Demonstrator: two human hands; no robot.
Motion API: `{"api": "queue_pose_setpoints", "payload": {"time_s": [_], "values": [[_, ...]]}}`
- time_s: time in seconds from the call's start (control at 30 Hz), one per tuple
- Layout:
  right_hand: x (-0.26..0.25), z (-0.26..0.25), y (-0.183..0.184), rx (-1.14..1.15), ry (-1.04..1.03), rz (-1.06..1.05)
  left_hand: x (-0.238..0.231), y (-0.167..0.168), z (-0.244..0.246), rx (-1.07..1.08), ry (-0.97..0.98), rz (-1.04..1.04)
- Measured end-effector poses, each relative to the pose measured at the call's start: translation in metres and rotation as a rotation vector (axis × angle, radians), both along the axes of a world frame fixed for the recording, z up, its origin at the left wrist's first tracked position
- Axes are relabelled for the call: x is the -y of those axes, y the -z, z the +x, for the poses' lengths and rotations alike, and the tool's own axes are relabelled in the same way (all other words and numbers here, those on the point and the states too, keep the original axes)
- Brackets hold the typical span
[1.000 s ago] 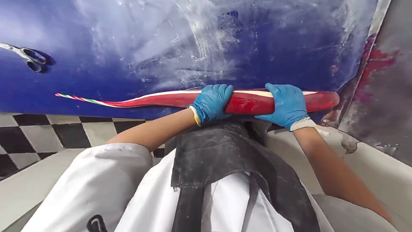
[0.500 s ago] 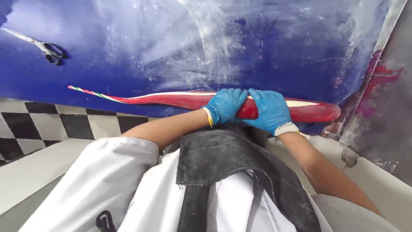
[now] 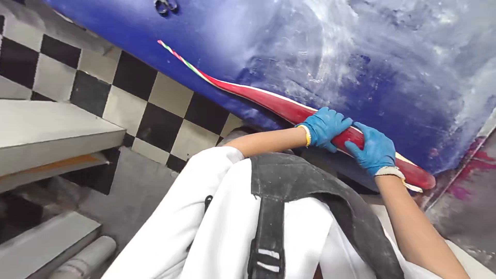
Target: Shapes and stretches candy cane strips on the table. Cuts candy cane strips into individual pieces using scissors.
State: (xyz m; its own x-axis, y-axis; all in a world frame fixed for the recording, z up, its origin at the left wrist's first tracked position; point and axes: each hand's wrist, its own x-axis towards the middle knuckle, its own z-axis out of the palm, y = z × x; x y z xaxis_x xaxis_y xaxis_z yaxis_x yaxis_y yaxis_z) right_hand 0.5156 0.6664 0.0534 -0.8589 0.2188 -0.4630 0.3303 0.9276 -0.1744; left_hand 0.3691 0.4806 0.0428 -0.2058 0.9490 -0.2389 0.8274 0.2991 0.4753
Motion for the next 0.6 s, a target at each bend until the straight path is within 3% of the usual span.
{"api": "queue_pose_setpoints", "payload": {"time_s": [0.17, 0.33, 0.43, 0.6], "values": [[0.068, -0.035, -0.007, -0.045, 0.147, 0.179, 0.099, 0.011, -0.05, -0.049, -0.133, 0.012], [0.202, -0.144, 0.015, -0.081, 0.173, 0.216, 0.199, 0.042, -0.113, -0.084, -0.249, 0.004], [0.266, -0.206, 0.026, -0.063, 0.294, 0.235, 0.241, 0.047, -0.147, -0.067, -0.226, -0.053], [0.356, -0.263, 0.061, -0.228, 0.575, 0.281, 0.282, 0.041, -0.19, -0.009, -0.164, -0.13]]}}
